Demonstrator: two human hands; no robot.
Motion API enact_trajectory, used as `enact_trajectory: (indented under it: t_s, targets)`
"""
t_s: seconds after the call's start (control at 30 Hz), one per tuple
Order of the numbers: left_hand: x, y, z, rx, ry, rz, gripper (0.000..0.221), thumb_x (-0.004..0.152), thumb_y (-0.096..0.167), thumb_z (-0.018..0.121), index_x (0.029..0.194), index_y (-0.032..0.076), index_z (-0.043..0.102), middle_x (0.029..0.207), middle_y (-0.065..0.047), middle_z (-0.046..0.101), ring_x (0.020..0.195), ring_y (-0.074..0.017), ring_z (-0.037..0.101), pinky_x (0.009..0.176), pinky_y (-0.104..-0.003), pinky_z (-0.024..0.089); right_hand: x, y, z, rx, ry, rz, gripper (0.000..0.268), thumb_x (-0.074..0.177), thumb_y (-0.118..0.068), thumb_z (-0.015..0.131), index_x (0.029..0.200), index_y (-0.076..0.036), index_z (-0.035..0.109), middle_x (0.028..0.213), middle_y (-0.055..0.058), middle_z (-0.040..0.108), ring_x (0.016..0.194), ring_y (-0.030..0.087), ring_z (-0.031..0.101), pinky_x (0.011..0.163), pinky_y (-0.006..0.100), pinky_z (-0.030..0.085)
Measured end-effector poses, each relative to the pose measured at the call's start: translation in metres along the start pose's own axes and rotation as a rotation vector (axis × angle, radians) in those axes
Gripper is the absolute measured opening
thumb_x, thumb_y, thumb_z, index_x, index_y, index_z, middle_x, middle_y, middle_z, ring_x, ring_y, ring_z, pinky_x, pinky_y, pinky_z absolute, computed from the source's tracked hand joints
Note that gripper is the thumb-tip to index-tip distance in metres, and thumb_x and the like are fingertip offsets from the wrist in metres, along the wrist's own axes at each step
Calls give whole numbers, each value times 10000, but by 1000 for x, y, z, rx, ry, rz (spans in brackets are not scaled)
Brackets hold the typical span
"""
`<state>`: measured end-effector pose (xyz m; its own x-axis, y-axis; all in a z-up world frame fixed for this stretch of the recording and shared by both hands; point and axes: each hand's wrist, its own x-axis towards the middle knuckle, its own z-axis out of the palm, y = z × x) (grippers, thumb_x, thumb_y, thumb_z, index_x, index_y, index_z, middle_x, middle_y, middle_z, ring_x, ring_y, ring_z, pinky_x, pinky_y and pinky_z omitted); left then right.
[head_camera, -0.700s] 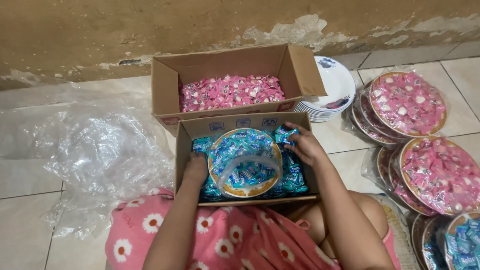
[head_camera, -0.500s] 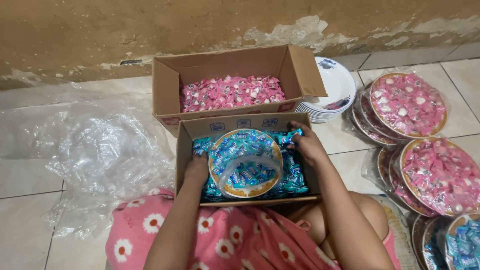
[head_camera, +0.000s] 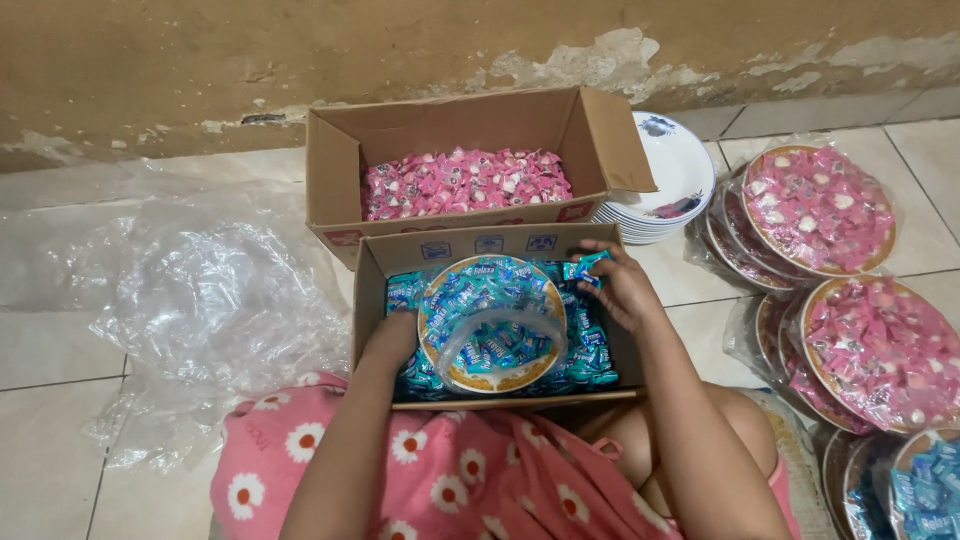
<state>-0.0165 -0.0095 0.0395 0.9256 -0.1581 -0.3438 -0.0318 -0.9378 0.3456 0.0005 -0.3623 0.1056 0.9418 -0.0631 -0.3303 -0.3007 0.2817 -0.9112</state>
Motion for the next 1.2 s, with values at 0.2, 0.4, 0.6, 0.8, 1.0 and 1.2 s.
enact_trajectory:
  t_s: [0.2,0.4,0.6,0.8,1.0,1.2]
  targets:
    - [-29,19,-27,-144,42,-20,324,960,-2,443,1112,-117,704,1074,-340,711,1003,-507,706,802,-555,629,6,4,-4,16,-8,34,588,817,39,499,1397,-53,538,1231,209,622,1018,245,608,830,315,625]
    - [9,-22,19,180,111,-37,233,939,4,532,963,-27,761,900,-230,737,872,-385,747,701,-440,654,7,0,-3,35,-15,41,593,800,45,503,1383,-59,540,1202,213,624,1010,240,624,853,324,631]
    - [-58,22,-111,-484,67,40,382,998,177,582,1299,-44,664,1138,-375,685,1120,-547,636,940,-584,505,11,4,-2,39,-51,51,589,813,46,512,1393,-53,538,1207,233,645,1012,247,646,863,324,635]
    - [-43,18,-78,-1872,-71,18,339,1012,44,564,1312,-113,582,943,-125,586,774,-165,567,576,-187,454,12,10,-7,16,-58,46,565,839,40,499,1399,-29,510,1219,230,638,1027,246,642,868,319,630]
    - [6,-8,-23,-2183,-163,-111,382,934,96,630,1311,34,648,1167,-150,724,1076,-271,719,855,-305,628,14,25,-2,10,-48,41,564,838,74,523,1397,-4,539,1246,264,620,1104,303,632,912,396,617]
    - [-8,6,-34,-2336,-232,10,661,871,347,625,1460,56,547,1439,-230,584,1322,-388,573,1095,-455,514,20,23,-3,63,-65,87,601,807,55,516,1404,-11,518,1234,254,627,1089,277,635,917,361,617]
